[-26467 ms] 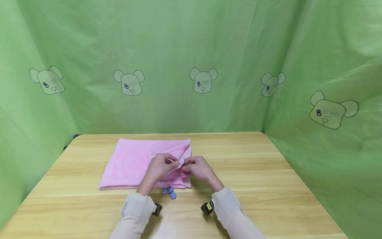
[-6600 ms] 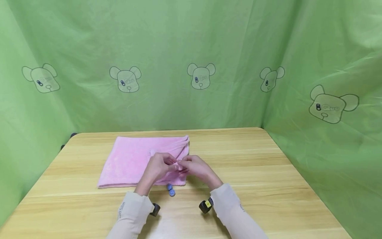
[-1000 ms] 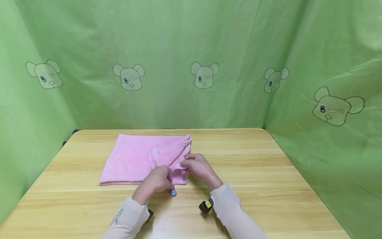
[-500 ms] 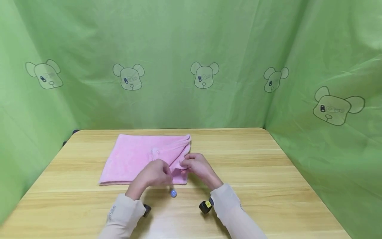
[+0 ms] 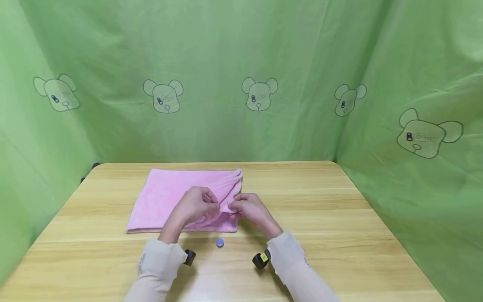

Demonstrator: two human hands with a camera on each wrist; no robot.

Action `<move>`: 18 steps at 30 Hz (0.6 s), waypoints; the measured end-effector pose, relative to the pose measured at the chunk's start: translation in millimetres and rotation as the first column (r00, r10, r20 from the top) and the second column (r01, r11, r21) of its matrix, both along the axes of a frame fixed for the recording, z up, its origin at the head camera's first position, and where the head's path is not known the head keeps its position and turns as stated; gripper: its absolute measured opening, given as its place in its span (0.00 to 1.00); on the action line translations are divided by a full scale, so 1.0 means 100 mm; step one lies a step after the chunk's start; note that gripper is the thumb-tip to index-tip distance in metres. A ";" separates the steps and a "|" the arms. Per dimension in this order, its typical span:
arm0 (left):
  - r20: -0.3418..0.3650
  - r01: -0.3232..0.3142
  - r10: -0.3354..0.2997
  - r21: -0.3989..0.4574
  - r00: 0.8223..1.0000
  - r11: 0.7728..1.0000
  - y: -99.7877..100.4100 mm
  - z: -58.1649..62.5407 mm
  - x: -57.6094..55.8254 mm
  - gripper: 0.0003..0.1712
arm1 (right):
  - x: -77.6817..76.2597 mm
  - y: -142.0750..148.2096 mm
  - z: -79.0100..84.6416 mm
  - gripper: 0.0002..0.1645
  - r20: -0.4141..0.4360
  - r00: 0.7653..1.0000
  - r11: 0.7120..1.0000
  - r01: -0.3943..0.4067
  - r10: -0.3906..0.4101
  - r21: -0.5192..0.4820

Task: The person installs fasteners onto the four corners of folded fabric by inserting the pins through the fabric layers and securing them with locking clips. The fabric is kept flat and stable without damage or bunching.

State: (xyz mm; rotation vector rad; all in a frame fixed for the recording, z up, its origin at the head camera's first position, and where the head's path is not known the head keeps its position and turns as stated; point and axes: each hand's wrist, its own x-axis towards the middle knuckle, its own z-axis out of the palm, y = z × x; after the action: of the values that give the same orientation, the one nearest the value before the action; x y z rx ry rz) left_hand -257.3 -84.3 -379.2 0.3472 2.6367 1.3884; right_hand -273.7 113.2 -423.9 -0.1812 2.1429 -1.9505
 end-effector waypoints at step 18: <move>-0.084 -0.058 0.072 0.158 0.994 0.986 0.17 -0.13 -0.12 0.13 | 0.02 0.01 0.04 0.11 -0.027 1.000 1.000 -0.013 0.013 0.005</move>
State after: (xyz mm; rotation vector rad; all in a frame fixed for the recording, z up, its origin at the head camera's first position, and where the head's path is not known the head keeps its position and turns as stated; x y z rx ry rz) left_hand -269.5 -67.1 -391.9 0.3522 2.6383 1.6421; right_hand -271.9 113.9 -419.8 -0.2207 2.1576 -1.9460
